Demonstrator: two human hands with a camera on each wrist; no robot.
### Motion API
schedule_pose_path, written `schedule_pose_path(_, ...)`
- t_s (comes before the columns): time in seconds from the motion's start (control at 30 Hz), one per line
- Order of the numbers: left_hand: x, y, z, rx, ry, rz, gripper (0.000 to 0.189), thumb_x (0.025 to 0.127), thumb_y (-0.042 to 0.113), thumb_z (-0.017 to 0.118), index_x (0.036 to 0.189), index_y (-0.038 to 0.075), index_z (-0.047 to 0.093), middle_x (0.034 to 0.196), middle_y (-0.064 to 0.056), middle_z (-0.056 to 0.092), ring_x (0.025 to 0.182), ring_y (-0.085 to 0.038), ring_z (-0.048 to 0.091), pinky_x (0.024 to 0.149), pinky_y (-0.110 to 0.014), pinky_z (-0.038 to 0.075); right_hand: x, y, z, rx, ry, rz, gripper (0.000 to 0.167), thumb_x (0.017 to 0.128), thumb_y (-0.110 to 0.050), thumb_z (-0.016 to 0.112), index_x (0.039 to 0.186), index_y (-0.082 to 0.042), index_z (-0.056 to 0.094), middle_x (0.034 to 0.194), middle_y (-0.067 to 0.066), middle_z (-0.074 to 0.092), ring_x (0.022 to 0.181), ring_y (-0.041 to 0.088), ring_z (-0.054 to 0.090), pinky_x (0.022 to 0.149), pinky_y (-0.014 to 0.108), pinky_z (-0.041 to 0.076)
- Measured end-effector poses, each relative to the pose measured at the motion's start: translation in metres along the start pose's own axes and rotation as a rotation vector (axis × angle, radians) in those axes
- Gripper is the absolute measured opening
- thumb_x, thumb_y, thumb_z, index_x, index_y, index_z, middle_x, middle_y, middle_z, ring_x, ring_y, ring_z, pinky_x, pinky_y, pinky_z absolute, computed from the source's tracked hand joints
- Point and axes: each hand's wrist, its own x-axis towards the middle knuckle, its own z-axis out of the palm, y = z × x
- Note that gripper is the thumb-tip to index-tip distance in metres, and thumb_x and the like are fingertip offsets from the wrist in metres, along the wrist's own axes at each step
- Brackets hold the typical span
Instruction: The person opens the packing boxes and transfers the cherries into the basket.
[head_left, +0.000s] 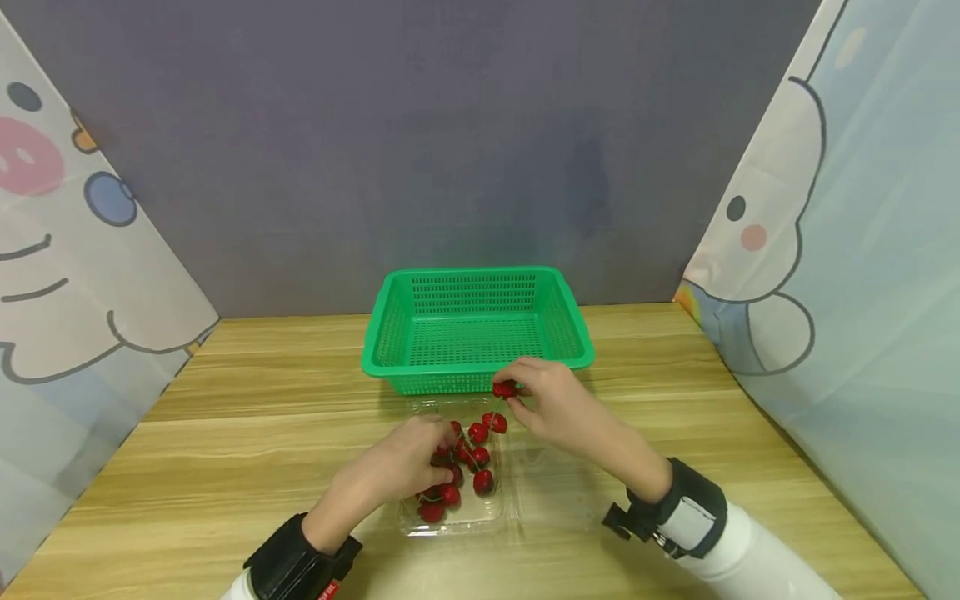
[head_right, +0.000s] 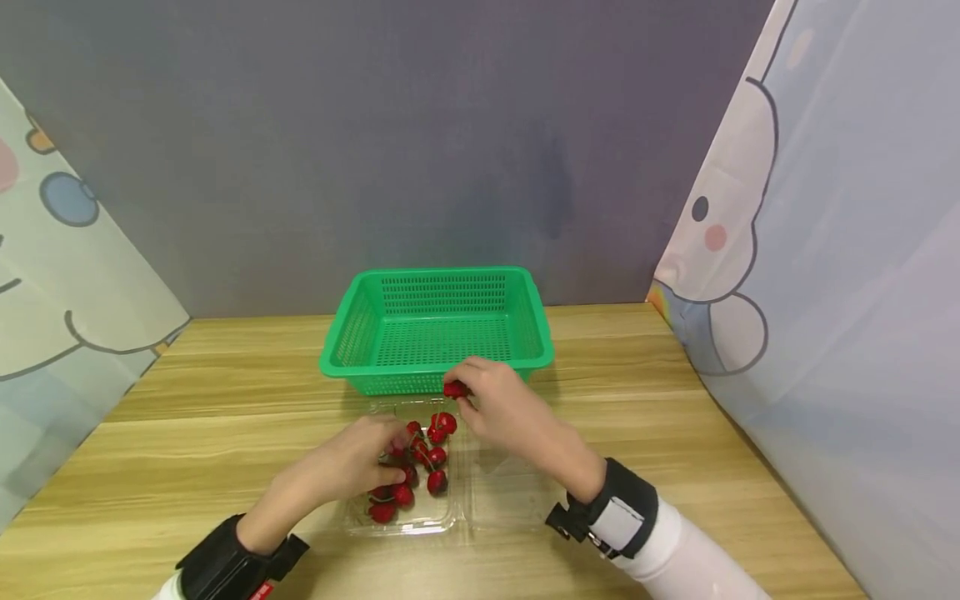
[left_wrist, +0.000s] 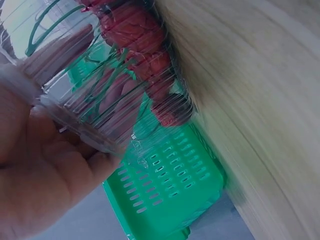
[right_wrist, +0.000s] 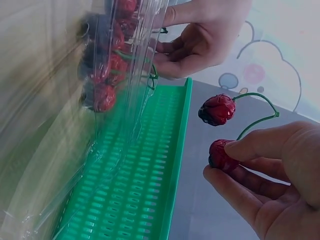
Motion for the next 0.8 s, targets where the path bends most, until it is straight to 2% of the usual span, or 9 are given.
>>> schedule_pose_path(0.23, 0.001, 0.001, 0.001, 0.005, 0.025, -0.026, 0.025, 0.079, 0.011, 0.089, 0.079, 0.01, 0.064, 0.081, 0.003, 0.059, 0.073, -0.013, 0.056, 0.062, -0.028, 0.05, 0.003, 0.006, -0.003, 0.033, 0.028, 0.063, 0.025, 0.083, 0.012, 0.076, 0.107, 0.006, 0.072, 0.101, 0.013, 0.072, 0.091, 0.025, 0.071, 0.074, 0.024, 0.06)
schedule_pose_path(0.4, -0.001, 0.004, -0.001, 0.015, 0.016, -0.011, 0.023, 0.079, 0.011, 0.089, 0.075, 0.014, 0.066, 0.075, 0.008, 0.059, 0.07, -0.008, 0.055, 0.061, -0.026, 0.05, 0.006, 0.014, -0.004, 0.069, 0.059, 0.113, 0.025, 0.083, 0.013, 0.076, 0.106, 0.006, 0.072, 0.101, 0.014, 0.072, 0.091, 0.026, 0.072, 0.075, 0.024, 0.06)
schedule_pose_path(0.57, -0.002, 0.005, 0.0, 0.025, -0.009, 0.036, 0.014, 0.08, 0.009, 0.088, 0.084, 0.011, 0.076, 0.079, 0.007, 0.066, 0.076, -0.012, 0.063, 0.066, -0.028, 0.053, 0.007, 0.02, -0.006, 0.063, 0.081, 0.144, 0.023, 0.085, 0.012, 0.075, 0.107, 0.006, 0.073, 0.102, 0.013, 0.072, 0.092, 0.026, 0.072, 0.076, 0.025, 0.06)
schedule_pose_path(0.8, -0.002, 0.006, 0.005, -0.001, -0.061, 0.041, 0.017, 0.081, 0.007, 0.087, 0.096, 0.008, 0.078, 0.09, 0.004, 0.071, 0.085, -0.014, 0.068, 0.071, -0.029, 0.056, 0.009, 0.027, -0.009, 0.03, 0.087, 0.145, 0.022, 0.086, 0.01, 0.076, 0.107, 0.007, 0.073, 0.103, 0.015, 0.073, 0.093, 0.029, 0.072, 0.075, 0.031, 0.062)
